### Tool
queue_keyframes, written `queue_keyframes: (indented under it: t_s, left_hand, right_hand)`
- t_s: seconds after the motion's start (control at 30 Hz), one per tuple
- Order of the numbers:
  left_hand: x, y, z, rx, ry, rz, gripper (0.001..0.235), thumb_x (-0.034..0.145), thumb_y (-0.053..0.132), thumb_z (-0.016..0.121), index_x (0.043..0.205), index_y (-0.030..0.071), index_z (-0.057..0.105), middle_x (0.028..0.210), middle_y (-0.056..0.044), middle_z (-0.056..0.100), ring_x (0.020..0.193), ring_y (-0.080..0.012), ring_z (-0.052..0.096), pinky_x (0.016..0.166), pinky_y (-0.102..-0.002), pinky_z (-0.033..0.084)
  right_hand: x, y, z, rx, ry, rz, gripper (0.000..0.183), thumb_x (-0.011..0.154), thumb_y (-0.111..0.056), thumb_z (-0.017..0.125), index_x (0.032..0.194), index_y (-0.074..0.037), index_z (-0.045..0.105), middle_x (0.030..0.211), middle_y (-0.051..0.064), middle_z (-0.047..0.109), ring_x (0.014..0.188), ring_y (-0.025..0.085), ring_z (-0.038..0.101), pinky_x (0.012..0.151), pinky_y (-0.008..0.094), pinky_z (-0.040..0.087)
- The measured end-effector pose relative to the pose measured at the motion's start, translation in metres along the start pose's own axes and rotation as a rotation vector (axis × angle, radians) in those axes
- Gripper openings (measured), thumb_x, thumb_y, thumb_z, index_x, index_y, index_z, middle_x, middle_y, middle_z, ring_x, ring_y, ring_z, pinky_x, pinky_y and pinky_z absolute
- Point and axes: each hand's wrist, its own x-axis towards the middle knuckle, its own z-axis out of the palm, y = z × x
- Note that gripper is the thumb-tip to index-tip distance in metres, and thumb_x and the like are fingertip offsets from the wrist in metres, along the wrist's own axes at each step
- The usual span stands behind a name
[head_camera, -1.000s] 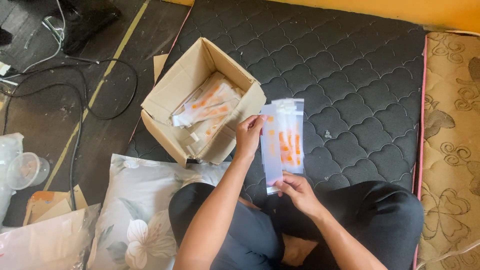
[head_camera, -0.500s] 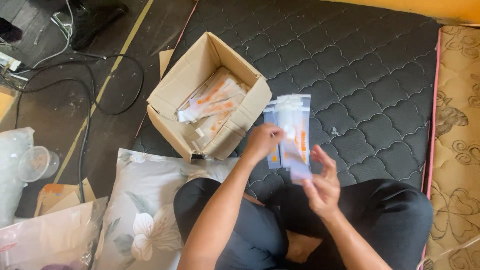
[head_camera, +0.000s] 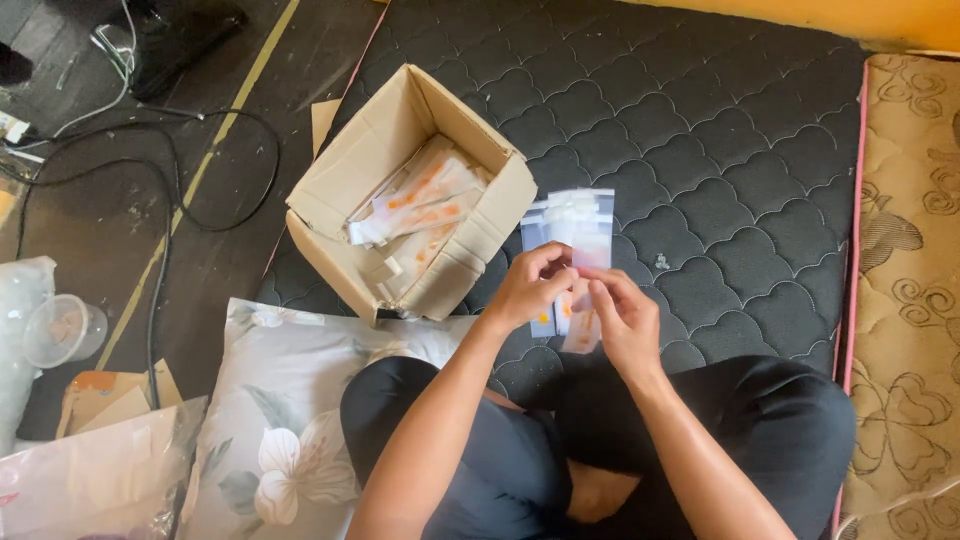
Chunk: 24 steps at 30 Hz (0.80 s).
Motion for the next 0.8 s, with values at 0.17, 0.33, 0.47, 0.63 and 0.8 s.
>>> queue_keyframes:
  t_s: [0.17, 0.33, 0.47, 0.63, 0.8]
  left_hand:
    - [-0.002, 0.012, -0.005, -0.168, 0.044, 0.013, 0.022, 0.089, 0.027, 0.073, 0.099, 0.007, 0.076, 0.081, -0.008, 0.071, 0.075, -0.0126, 0.067, 0.068, -0.028, 0.053]
    - [0.008, -0.007, -0.004, -0.177, 0.207, 0.054, 0.022, 0.091, 0.021, 0.074, 0.075, 0.007, 0.069, 0.065, -0.003, 0.058, 0.067, -0.0049, 0.055, 0.063, -0.021, 0.046]
    - [0.003, 0.020, -0.006, -0.107, 0.264, 0.041, 0.026, 0.089, 0.025, 0.077, 0.072, 0.007, 0.069, 0.062, -0.003, 0.055, 0.064, -0.0061, 0.051, 0.058, -0.023, 0.043]
    - [0.008, 0.018, -0.009, -0.061, 0.366, 0.011, 0.031, 0.089, 0.032, 0.080, 0.070, 0.009, 0.070, 0.057, -0.004, 0.057, 0.059, -0.0070, 0.049, 0.056, -0.024, 0.043]
    - [0.015, 0.000, -0.011, -0.160, 0.404, -0.133, 0.021, 0.088, 0.028, 0.079, 0.084, 0.008, 0.078, 0.070, -0.001, 0.066, 0.065, -0.0066, 0.055, 0.061, -0.023, 0.044]
  right_hand:
    - [0.003, 0.006, 0.016, 0.018, 0.070, 0.075, 0.015, 0.100, -0.003, 0.065, 0.110, -0.001, 0.076, 0.105, 0.013, 0.075, 0.099, 0.015, 0.065, 0.093, 0.034, 0.052]
    - [0.002, 0.008, 0.027, 0.023, 0.017, 0.175, 0.015, 0.099, -0.005, 0.067, 0.107, -0.005, 0.079, 0.101, 0.009, 0.076, 0.098, 0.012, 0.065, 0.092, 0.033, 0.052]
    - [-0.009, -0.001, 0.026, 0.010, -0.014, 0.273, 0.014, 0.097, -0.006, 0.069, 0.106, -0.006, 0.080, 0.098, 0.010, 0.078, 0.094, 0.013, 0.065, 0.091, 0.034, 0.053]
    - [-0.036, -0.011, 0.020, -0.086, -0.128, 0.431, 0.013, 0.094, -0.016, 0.071, 0.096, -0.013, 0.084, 0.092, 0.008, 0.082, 0.089, 0.014, 0.072, 0.086, 0.034, 0.055]
    - [-0.083, 0.014, 0.006, -0.024, -0.193, 0.539, 0.019, 0.095, -0.017, 0.066, 0.097, -0.008, 0.082, 0.096, 0.007, 0.082, 0.092, 0.014, 0.070, 0.086, 0.032, 0.056]
